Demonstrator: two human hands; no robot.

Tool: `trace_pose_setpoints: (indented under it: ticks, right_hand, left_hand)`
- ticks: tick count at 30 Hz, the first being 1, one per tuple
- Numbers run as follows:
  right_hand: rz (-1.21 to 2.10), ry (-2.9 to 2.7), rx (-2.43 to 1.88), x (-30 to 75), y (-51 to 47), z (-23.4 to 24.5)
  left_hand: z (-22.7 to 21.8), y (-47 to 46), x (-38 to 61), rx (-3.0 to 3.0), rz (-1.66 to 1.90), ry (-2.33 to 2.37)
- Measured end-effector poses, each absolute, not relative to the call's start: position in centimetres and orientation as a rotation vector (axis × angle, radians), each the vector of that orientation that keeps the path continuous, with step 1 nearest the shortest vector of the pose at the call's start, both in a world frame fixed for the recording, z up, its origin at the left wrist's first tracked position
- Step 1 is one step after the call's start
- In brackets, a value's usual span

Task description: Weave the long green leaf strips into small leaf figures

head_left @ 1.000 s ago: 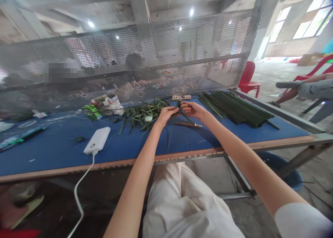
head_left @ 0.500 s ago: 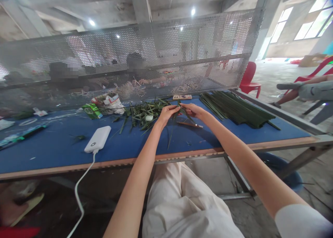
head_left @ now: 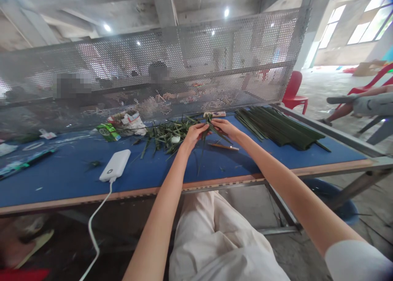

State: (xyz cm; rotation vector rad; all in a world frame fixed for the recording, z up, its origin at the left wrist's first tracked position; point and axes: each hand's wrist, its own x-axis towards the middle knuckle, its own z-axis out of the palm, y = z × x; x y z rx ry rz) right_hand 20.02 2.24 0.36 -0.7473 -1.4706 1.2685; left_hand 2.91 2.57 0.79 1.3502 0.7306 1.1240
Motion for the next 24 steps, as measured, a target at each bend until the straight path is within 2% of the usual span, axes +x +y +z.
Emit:
trace_pose_setpoints:
  ticks: [6,11,18,24]
  right_hand:
    - [1.197,-1.489,-0.811,20.01,1.78,0.58]
    - [0.935,-1.489,-0.915,19.68,1.82,0.31]
    - [0.636,-1.666,-1.012,19.19,1.40,-0.21]
    - [0.827,-1.710,-0.813,19.51,2.08,0.06]
  left_hand:
    - [0.61,2.20,3.06,1.437,1.076,0.727]
    - [0.43,2.11,3.15,1.475,1.057,0.784]
    - [0.23,2.65,3.27,1.317,1.222,0.874]
    - [0.36,3.02,3.20,1.233,1.302,0.920]
